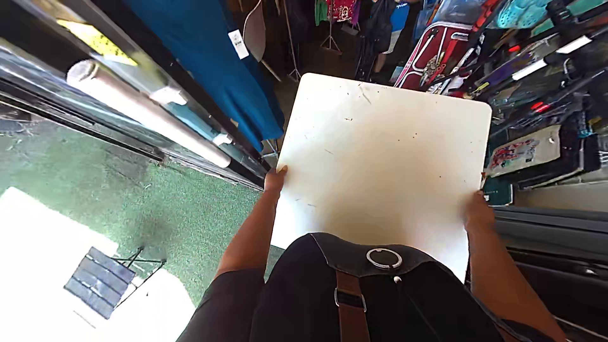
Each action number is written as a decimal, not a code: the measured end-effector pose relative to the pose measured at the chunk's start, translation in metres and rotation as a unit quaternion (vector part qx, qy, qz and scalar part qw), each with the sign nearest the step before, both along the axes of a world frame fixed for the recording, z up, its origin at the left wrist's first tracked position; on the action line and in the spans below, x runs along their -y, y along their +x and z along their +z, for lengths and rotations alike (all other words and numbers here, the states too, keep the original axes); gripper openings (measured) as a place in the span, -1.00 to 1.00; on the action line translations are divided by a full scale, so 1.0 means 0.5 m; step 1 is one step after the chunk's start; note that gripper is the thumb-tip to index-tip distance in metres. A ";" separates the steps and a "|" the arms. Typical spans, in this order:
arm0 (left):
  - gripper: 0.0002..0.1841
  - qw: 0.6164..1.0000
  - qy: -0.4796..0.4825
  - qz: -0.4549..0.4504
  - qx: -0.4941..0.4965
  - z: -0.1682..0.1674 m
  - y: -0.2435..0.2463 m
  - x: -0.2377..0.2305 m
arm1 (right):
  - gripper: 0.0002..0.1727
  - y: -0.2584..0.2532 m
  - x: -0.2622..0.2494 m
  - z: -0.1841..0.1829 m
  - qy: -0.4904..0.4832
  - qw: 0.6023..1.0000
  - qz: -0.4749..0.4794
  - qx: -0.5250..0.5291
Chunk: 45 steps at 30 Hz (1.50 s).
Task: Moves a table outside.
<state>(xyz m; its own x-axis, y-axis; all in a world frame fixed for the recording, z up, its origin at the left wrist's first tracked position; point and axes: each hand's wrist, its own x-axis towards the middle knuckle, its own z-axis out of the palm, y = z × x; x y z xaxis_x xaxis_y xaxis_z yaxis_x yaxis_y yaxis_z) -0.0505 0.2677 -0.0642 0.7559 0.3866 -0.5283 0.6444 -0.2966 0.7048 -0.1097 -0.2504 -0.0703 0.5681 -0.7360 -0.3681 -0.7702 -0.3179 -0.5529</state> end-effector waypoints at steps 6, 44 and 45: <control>-0.44 0.999 -0.039 -0.015 -0.004 -0.023 -0.155 -0.066 | -0.11 -0.195 -0.076 0.032 -0.016 0.999 -0.039 0.006; -0.51 0.928 -0.093 0.357 0.044 -0.036 -1.595 -0.655 | -0.10 -0.902 -0.805 0.046 -0.043 0.941 0.329 0.068; -0.52 0.921 -0.087 0.376 0.057 -0.023 -1.625 -0.682 | -0.11 -0.902 -0.857 0.061 -0.029 0.936 0.340 0.084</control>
